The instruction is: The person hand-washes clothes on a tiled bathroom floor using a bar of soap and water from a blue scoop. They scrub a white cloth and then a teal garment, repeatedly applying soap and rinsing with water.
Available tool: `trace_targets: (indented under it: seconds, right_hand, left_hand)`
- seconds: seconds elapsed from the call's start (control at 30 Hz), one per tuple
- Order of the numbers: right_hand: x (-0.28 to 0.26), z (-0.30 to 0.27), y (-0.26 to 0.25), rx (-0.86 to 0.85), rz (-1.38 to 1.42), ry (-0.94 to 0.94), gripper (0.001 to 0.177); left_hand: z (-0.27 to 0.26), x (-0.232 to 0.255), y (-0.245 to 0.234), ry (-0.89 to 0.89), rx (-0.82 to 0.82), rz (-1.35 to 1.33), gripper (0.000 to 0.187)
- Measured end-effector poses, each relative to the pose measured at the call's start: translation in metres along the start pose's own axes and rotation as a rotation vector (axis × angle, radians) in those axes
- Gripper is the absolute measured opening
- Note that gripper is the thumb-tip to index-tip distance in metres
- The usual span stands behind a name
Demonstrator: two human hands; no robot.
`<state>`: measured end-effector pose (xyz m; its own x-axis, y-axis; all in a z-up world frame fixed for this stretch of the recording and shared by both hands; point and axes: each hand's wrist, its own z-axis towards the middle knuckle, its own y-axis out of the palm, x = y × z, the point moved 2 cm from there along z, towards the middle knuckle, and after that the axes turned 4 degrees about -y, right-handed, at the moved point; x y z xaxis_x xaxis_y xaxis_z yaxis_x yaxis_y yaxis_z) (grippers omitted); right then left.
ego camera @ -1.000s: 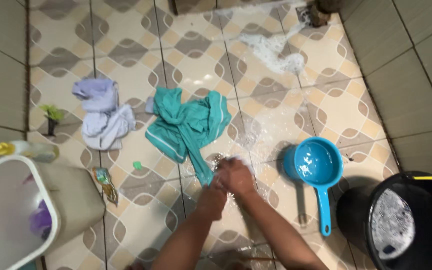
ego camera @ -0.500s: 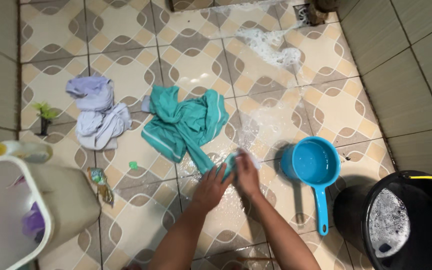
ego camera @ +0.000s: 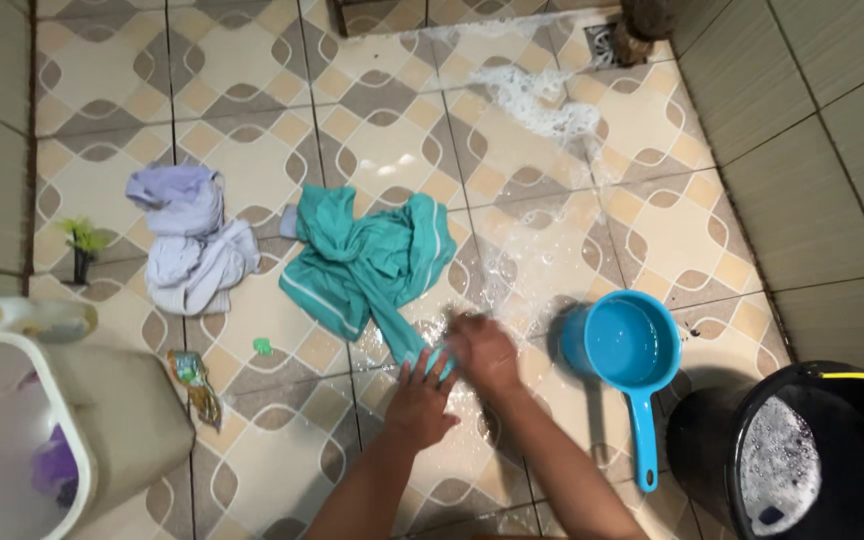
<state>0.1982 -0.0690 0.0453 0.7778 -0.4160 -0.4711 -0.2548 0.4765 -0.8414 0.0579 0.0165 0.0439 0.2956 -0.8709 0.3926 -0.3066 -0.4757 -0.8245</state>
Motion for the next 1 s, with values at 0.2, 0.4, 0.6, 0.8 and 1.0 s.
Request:
trace_targets:
  seconds: [0.2, 0.4, 0.6, 0.8, 1.0]
  right_hand:
    - [0.034, 0.021, -0.019, -0.120, -0.216, 0.440, 0.053]
    - [-0.017, 0.085, -0.030, 0.160, -0.269, 0.043, 0.058]
    - [-0.157, 0.178, 0.067, -0.007, 0.054, -0.507, 0.030]
    - [-0.091, 0.236, 0.099, 0.042, 0.138, -0.022, 0.013]
    - [-0.008, 0.163, -0.004, -0.123, -0.152, 0.442, 0.022]
  left_hand:
    - [0.002, -0.012, 0.028, -0.025, 0.003, 0.038, 0.087]
    - [0.000, -0.082, 0.064, -0.039, 0.269, 0.242, 0.017]
    - [-0.041, -0.131, 0.024, 0.017, 0.318, 0.155, 0.009]
    - [-0.046, -0.127, -0.022, -0.184, 0.304, -0.129, 0.038]
    - [-0.057, -0.111, -0.078, -0.281, 0.253, -0.414, 0.073]
